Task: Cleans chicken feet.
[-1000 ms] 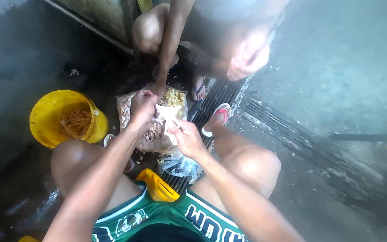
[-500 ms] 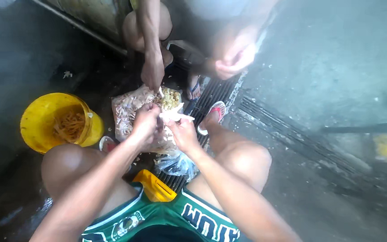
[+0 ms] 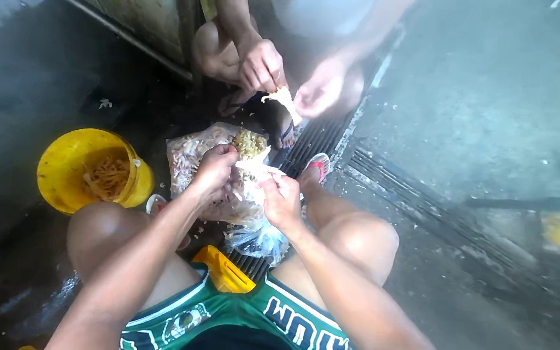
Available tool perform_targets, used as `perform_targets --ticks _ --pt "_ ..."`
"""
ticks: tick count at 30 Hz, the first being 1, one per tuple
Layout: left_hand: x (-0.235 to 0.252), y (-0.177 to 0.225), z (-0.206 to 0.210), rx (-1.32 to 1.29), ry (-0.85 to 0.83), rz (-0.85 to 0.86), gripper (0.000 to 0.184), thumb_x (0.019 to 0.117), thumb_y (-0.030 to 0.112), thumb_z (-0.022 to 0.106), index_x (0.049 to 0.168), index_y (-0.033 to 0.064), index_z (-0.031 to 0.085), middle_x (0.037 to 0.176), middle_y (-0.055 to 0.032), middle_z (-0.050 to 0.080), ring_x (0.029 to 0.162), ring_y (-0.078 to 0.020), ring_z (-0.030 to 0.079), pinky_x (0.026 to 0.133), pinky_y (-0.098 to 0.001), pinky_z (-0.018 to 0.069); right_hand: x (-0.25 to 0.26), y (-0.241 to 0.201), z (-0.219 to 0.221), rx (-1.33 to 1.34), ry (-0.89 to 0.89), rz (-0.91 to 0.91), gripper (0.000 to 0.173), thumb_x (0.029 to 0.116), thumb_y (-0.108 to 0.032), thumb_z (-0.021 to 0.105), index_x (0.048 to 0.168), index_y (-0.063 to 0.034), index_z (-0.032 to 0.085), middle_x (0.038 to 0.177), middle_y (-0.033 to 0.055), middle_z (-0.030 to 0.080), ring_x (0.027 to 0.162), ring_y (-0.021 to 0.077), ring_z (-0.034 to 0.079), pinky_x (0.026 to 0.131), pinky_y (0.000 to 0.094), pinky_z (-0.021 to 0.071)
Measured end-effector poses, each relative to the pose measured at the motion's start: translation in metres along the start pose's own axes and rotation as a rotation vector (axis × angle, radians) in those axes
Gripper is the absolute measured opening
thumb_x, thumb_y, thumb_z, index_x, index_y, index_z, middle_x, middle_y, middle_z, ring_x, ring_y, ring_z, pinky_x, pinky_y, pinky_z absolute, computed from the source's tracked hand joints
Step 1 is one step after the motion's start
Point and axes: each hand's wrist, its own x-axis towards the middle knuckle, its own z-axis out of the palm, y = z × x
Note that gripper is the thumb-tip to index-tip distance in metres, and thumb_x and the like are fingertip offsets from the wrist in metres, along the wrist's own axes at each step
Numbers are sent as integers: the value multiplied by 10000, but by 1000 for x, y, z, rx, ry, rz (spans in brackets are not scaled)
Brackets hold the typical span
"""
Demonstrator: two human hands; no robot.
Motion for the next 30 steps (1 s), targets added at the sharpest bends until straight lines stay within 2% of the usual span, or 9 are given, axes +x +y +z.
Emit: perform_targets --ticks 3,7,9,13,16,18,23,27,30 --pt "2 6 -6 -46 -18 -7 141 1029 158 540 1162 116 564 732 -36 550 473 -112 475 415 -245 430 1 -4 -3 -92 48 13 287 1021 -133 498 822 -79 698 675 -52 633 571 9 577 537 214 509" --pt "10 14 -31 -126 44 56 218 990 137 549 1206 123 572 736 -19 553 481 -97 483 425 -248 449 20 3 -38 -19 222 133 233 1010 -169 487 931 -87 691 704 11 632 542 136 584 504 359 535" --pt "12 18 -48 -176 -34 166 131 969 118 534 1095 127 571 690 -5 540 481 -92 489 436 -243 458 28 7 -53 92 237 172 242 1026 -206 475 942 -107 679 729 11 640 551 151 594 509 369 544" --pt "16 23 -64 -286 -446 463 170 959 143 541 1122 179 573 624 33 532 488 -62 525 467 -220 491 19 6 -49 216 85 151 298 1043 -167 401 933 -105 670 752 1 643 530 111 562 488 304 525" --pt "12 28 -58 -290 -568 545 139 967 184 603 1103 157 593 651 38 543 509 -49 536 472 -186 480 10 2 -39 175 -74 131 362 972 -84 385 1134 -66 708 780 31 648 553 116 556 501 307 518" --pt "10 27 -55 -225 -580 564 140 993 266 623 1058 143 629 731 36 580 542 -33 530 485 -167 471 8 0 -35 146 -158 109 416 984 -63 386 1262 -78 696 853 55 677 592 119 581 530 308 538" --pt "15 18 -41 -126 -591 517 131 1005 250 610 981 132 662 669 50 569 498 -16 494 459 -165 436 2 3 -24 225 -280 88 367 991 -100 377 1060 -64 736 891 24 695 642 83 580 582 281 524" --pt "14 11 -29 -4 -542 503 124 1021 196 576 969 114 654 729 37 621 533 -20 536 480 -172 465 1 -1 -15 161 -299 51 266 1038 -300 568 991 -74 700 815 -6 668 690 64 622 622 250 548" --pt "13 3 -19 95 -524 496 114 999 211 605 962 114 653 747 39 604 593 -27 527 537 -188 453 4 -4 -11 42 -328 14 168 1010 -223 629 981 -69 691 782 2 667 665 75 627 602 264 555"
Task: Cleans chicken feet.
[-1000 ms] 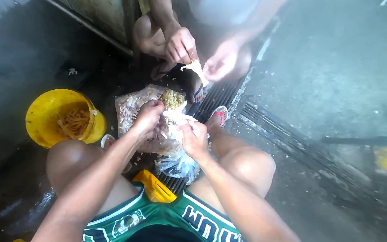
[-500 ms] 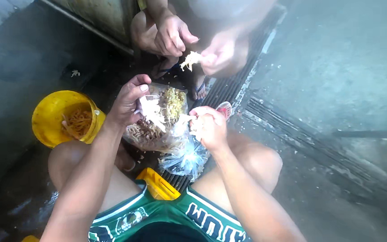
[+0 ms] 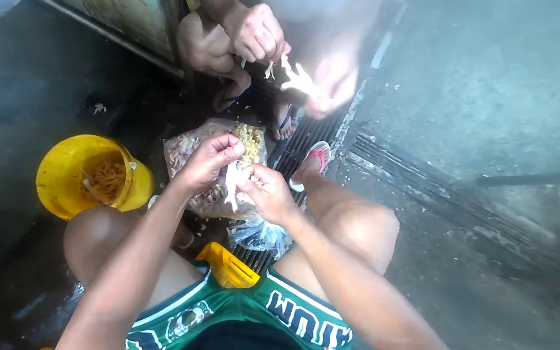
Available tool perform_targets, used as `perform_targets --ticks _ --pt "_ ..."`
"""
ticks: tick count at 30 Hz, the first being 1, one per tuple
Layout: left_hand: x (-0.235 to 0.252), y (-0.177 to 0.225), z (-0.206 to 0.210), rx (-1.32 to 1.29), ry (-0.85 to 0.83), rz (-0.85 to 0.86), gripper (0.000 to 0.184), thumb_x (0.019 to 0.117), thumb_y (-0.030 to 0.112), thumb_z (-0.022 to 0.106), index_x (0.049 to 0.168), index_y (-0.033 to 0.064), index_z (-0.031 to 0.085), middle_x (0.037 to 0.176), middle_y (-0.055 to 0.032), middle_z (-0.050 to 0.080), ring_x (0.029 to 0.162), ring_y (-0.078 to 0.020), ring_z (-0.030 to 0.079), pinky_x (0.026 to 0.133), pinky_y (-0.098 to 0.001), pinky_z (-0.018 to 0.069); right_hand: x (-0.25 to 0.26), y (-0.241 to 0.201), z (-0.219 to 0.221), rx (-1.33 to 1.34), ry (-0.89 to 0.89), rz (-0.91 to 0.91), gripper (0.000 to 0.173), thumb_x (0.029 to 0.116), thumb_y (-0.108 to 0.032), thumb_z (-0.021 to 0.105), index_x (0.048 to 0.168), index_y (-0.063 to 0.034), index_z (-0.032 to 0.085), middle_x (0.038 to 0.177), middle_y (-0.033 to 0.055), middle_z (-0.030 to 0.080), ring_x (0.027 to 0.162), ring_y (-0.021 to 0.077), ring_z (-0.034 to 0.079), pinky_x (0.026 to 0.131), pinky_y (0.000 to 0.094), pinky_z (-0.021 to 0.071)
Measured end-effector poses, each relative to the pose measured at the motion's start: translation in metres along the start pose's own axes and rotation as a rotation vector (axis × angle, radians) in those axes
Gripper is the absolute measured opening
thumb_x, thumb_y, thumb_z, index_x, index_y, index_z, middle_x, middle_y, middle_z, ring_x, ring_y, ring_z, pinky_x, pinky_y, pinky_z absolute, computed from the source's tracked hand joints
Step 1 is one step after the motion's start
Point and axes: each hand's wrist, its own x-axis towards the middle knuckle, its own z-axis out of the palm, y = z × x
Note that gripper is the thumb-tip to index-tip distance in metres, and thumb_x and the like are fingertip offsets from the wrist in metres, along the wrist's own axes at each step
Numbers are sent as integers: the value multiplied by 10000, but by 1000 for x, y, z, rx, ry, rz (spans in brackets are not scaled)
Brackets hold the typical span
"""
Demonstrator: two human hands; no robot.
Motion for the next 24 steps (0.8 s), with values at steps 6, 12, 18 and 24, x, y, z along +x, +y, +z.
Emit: perform_targets --ticks 6,12,18,24 --pt "3 6 8 315 46 -64 71 897 38 644 927 76 591 749 -27 570 600 -105 530 529 -255 445 1 2 1 -97 -56 -42 130 993 -149 630 916 -66 695 695 -18 619 595 50 573 552 237 515" --pt "16 7 -22 599 367 -96 85 880 86 644 959 91 614 779 -47 569 637 -152 530 552 -344 446 -13 -11 -3 3 -104 -167 214 1009 -109 565 831 -32 656 693 -14 599 628 25 563 584 198 503" --pt "9 14 -24 245 339 -45 86 927 46 616 981 96 571 718 -16 536 558 -95 501 500 -239 439 -11 -3 -12 -82 -50 37 211 1016 -140 505 972 -86 704 711 -34 614 599 34 557 550 228 492" --pt "5 16 -12 -58 218 -30 62 973 115 547 1026 147 542 677 13 556 544 -87 559 501 -239 506 -3 3 -6 54 -36 221 371 986 -104 399 1140 -79 735 787 27 656 628 103 588 573 290 517"
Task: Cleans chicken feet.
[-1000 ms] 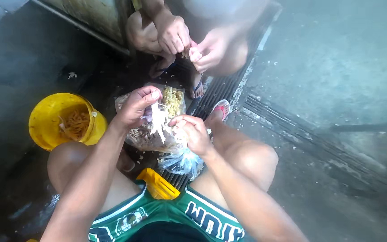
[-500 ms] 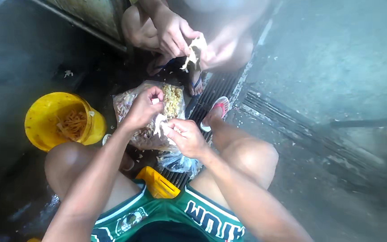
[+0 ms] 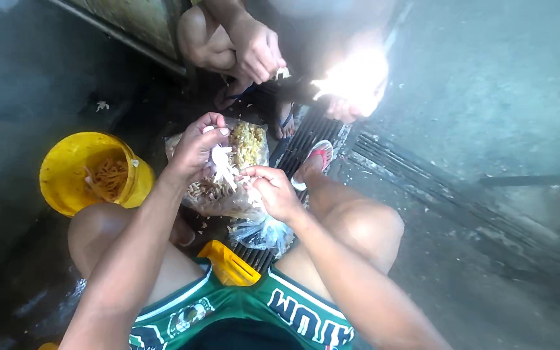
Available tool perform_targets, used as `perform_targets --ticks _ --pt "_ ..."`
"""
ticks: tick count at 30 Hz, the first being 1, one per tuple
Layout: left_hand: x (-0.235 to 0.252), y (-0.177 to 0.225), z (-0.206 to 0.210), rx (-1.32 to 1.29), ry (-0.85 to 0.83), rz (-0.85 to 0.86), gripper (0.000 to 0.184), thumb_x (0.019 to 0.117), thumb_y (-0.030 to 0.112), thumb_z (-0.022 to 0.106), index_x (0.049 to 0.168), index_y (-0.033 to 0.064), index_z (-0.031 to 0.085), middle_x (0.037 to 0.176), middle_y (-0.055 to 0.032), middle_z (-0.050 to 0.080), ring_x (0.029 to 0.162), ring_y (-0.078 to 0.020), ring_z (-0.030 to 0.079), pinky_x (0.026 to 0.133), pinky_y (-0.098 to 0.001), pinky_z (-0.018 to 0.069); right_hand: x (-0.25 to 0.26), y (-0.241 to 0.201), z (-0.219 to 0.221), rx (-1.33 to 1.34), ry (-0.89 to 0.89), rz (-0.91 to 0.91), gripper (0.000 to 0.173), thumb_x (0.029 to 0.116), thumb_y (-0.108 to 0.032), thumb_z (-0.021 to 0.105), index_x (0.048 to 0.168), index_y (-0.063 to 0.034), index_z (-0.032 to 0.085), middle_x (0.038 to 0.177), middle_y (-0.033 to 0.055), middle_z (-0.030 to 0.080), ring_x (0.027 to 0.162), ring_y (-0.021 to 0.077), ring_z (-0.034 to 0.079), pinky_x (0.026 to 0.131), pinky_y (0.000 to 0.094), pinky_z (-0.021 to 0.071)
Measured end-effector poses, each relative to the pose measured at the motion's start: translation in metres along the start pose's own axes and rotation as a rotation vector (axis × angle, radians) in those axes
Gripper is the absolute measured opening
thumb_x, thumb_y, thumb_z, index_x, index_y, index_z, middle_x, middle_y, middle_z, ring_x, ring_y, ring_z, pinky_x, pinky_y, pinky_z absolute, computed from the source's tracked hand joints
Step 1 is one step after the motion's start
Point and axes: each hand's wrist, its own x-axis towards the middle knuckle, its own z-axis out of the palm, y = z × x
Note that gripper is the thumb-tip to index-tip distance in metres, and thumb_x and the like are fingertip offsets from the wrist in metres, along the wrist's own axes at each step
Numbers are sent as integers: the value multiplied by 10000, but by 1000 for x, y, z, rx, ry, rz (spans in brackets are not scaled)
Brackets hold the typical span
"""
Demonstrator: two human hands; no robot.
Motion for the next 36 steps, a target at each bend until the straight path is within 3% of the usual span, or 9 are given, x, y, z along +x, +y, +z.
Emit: perform_targets --ticks 3,6,11,17,21,25,28,32,36 --pt "-1 -3 5 -31 -17 20 67 974 91 551 1015 144 552 715 12 578 580 -77 575 525 -227 513 2 14 4 240 -58 -20 410 1009 -217 348 1129 -49 702 881 50 674 680 116 607 627 305 546" --pt "-2 -8 10 -7 -6 24 83 948 64 572 994 132 562 719 10 583 623 -82 582 570 -232 513 5 17 10 306 -75 -65 391 1050 -412 471 988 -90 684 770 17 614 650 105 584 605 287 531" --pt "-2 -16 19 99 40 5 78 963 41 585 1016 98 578 758 -10 588 650 -97 572 609 -258 511 7 8 18 106 -34 -102 244 1053 -213 528 944 -56 678 769 38 635 668 120 608 613 296 541" --pt "20 -8 -22 -6 518 -43 213 995 84 541 1208 81 528 781 -22 596 559 -110 568 491 -270 519 -7 -8 14 245 -109 -127 237 1043 -201 515 927 -40 643 720 50 586 602 134 565 551 292 511" --pt "18 30 -64 -110 709 119 81 1011 87 510 1088 95 488 741 -34 587 514 -127 551 458 -266 500 -15 0 9 161 -120 -32 233 1041 -199 519 936 -64 677 764 16 626 673 116 607 636 294 549" --pt "-15 75 -86 528 685 223 236 934 134 663 1157 79 607 885 -16 622 669 -109 620 589 -297 567 -4 4 -1 148 -10 21 225 1047 -231 519 978 -88 678 751 27 616 611 127 576 567 294 524" --pt "-46 103 -122 1067 847 76 349 903 210 686 1225 79 657 1099 -116 689 946 -214 676 833 -444 567 -4 -2 -6 93 62 64 227 1051 -224 518 983 -84 682 739 37 612 581 136 568 529 301 511" --pt "-59 83 -169 1127 969 -354 618 908 336 767 1395 11 572 1314 -288 613 1247 -475 569 1036 -698 426 -9 -10 -13 -19 125 79 199 1043 -227 560 983 -90 692 693 23 597 528 121 545 483 290 490" --pt "-42 71 -131 1147 815 -324 588 973 273 668 1468 7 495 1369 -287 583 1259 -470 571 1036 -687 438 -10 -14 -24 -112 187 130 210 1049 -226 539 968 -100 687 649 20 578 490 117 527 455 290 467"
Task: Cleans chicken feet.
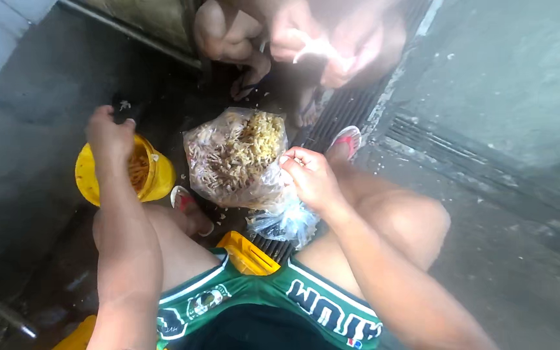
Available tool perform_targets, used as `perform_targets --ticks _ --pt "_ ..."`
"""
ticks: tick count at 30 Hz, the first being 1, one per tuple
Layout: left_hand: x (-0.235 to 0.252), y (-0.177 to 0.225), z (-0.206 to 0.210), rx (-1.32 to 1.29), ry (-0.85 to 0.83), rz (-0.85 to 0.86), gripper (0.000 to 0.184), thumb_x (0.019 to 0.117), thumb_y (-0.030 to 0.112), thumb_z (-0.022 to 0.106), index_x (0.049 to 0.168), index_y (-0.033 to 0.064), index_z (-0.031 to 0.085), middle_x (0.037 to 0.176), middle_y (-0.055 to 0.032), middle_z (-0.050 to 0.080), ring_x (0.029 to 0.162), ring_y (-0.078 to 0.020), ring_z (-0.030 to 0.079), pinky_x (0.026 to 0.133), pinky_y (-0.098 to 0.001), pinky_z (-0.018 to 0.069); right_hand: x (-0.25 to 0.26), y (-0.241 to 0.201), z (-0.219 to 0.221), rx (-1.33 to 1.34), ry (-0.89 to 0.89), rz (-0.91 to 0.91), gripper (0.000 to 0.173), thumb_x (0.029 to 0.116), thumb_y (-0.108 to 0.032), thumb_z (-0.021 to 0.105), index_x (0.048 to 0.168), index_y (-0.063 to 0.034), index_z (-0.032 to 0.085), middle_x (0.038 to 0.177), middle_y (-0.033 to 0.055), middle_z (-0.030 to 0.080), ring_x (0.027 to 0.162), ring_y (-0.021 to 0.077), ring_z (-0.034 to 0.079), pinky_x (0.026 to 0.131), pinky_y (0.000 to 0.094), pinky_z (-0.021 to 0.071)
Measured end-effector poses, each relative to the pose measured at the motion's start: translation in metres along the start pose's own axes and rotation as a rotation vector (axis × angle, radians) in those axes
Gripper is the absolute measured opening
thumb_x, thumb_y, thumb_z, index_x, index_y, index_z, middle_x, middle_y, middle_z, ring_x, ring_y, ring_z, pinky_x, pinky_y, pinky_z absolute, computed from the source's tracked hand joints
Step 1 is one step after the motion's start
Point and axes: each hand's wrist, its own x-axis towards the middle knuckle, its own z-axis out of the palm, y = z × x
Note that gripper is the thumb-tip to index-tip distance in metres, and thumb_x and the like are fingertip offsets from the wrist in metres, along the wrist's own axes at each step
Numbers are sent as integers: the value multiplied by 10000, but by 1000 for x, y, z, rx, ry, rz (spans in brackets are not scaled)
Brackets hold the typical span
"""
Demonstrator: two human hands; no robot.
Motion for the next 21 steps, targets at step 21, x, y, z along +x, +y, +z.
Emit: perform_targets --ticks 21 --pt "-94 -39 305 276 -378 869 611 847 263 721 1231 -195 594 1192 -406 622 1147 -533 612 1061 -600 451 29 3 -30 169 -160 49 232 1008 -130 613 1091 74 687 936 199 677 821 268 658 759 459 547"
